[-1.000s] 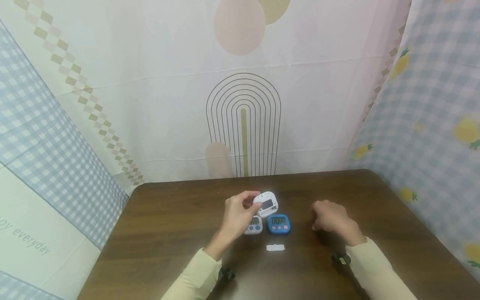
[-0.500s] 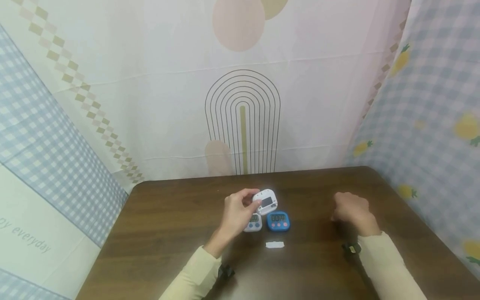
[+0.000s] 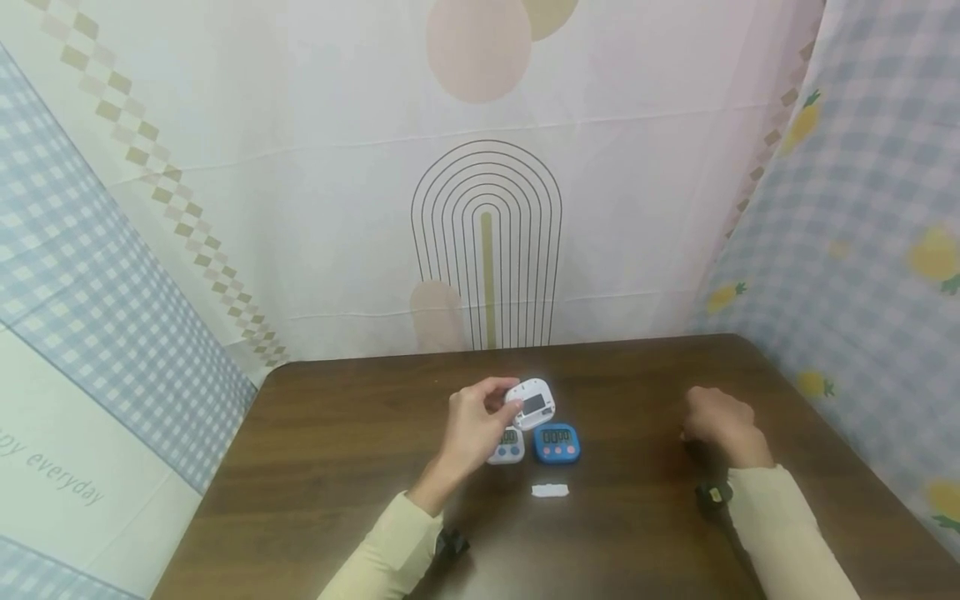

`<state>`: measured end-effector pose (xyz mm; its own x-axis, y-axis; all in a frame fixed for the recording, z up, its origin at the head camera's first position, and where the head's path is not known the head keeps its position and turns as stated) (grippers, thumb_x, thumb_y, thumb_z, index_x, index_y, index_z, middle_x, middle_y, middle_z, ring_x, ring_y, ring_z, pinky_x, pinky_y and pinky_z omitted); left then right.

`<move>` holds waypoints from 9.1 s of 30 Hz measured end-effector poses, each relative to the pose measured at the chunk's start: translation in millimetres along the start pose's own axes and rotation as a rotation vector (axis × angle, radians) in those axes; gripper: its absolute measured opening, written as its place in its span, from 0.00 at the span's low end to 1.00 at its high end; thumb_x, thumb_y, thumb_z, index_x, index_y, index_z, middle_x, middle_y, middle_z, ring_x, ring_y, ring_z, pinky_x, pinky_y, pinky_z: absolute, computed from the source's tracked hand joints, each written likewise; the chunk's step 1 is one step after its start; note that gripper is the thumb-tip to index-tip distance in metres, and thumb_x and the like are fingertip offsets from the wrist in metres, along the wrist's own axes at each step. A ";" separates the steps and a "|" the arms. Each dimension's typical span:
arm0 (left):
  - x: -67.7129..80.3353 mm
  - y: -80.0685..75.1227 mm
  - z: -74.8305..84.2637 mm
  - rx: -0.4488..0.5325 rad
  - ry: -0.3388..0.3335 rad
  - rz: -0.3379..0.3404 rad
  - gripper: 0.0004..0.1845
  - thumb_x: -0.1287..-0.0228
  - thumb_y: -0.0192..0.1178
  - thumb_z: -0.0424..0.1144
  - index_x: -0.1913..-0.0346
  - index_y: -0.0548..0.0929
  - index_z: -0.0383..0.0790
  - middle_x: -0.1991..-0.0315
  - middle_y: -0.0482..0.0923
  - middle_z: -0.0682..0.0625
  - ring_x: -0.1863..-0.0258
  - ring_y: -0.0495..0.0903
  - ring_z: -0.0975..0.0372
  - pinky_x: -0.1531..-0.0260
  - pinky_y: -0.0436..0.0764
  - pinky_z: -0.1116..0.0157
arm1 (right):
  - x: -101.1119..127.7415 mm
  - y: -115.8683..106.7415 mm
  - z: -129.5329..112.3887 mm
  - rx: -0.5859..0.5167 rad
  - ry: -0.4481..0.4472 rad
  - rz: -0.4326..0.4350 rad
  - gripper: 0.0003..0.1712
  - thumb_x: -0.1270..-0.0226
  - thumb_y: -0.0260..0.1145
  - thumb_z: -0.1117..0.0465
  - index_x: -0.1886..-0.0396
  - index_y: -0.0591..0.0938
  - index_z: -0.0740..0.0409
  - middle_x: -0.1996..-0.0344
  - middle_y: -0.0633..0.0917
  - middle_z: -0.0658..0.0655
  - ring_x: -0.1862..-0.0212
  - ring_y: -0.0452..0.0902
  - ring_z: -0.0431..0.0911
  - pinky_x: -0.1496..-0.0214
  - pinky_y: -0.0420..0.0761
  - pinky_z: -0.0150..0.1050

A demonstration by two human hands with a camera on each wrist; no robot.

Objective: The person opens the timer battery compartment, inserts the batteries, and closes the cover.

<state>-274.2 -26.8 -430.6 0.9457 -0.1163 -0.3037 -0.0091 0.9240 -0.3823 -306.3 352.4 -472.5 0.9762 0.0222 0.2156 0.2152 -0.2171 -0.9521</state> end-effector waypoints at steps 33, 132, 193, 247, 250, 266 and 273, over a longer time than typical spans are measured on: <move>0.5 0.4 -0.8 0.012 -0.020 0.000 0.13 0.33 0.73 0.32 0.47 0.90 0.39 0.61 0.91 0.46 0.67 0.86 0.63 0.68 0.87 0.69 | 1.3 1.3 -40.9 -0.064 -0.215 0.027 0.04 0.35 0.68 0.62 0.62 0.82 0.50 0.68 0.84 0.50 0.66 0.76 0.47 0.70 0.74 0.45; 3.7 12.3 -3.1 0.012 0.043 -0.049 0.12 0.32 0.71 0.33 0.48 0.89 0.37 0.59 0.92 0.45 0.65 0.89 0.63 0.64 0.88 0.70 | 61.0 17.5 -192.1 -0.602 -0.946 0.560 0.18 0.49 0.81 0.78 0.63 0.89 0.56 0.62 0.88 0.49 0.62 0.87 0.42 0.54 0.90 0.32; 8.8 17.1 4.4 0.016 0.052 -0.058 0.11 0.31 0.71 0.33 0.48 0.89 0.37 0.58 0.92 0.45 0.66 0.88 0.64 0.65 0.88 0.70 | 65.2 25.7 -192.1 -0.563 -0.709 0.695 0.31 0.56 0.90 0.68 0.53 0.82 0.59 0.62 0.78 0.52 0.67 0.74 0.42 0.70 0.80 0.32; 9.9 16.4 8.2 0.169 0.000 -0.051 0.12 0.32 0.71 0.32 0.48 0.89 0.35 0.59 0.92 0.42 0.68 0.90 0.61 0.70 0.89 0.68 | 48.4 39.0 -182.1 -1.180 -0.401 0.135 0.41 0.38 0.79 0.66 0.31 0.66 0.56 0.42 0.81 0.69 0.63 0.86 0.52 0.71 0.88 0.40; 10.3 17.1 7.7 0.183 0.001 -0.055 0.12 0.32 0.71 0.32 0.48 0.89 0.34 0.58 0.91 0.41 0.68 0.90 0.62 0.68 0.91 0.62 | 48.7 40.3 -181.6 -1.209 -0.399 0.111 0.41 0.36 0.78 0.67 0.30 0.65 0.56 0.41 0.81 0.69 0.62 0.87 0.51 0.70 0.87 0.39; 9.9 17.6 8.0 0.198 -0.001 -0.066 0.11 0.31 0.70 0.32 0.48 0.88 0.33 0.58 0.91 0.40 0.68 0.91 0.57 0.67 0.92 0.53 | 48.2 40.9 -180.7 -1.242 -0.369 0.110 0.40 0.35 0.77 0.67 0.30 0.65 0.56 0.43 0.83 0.67 0.66 0.83 0.49 0.71 0.84 0.37; 10.2 17.7 7.2 0.191 -0.005 -0.072 0.12 0.30 0.70 0.32 0.47 0.88 0.34 0.58 0.91 0.40 0.69 0.90 0.60 0.68 0.92 0.58 | 49.5 41.1 -182.3 -1.253 -0.381 0.108 0.39 0.34 0.76 0.69 0.30 0.64 0.59 0.42 0.82 0.69 0.64 0.82 0.48 0.71 0.83 0.37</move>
<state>-262.4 -9.0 -434.2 0.9431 -0.1833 -0.2773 0.1201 0.9658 -0.2299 -253.8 166.7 -461.4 0.9772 0.1755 -0.1194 0.1679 -0.9833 -0.0707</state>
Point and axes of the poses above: each hand's wrist, its own x-axis away from the middle knuckle, its own y-axis out of the palm, z = x × y, the point moved 5 cm from there along -x, towards the middle knuckle
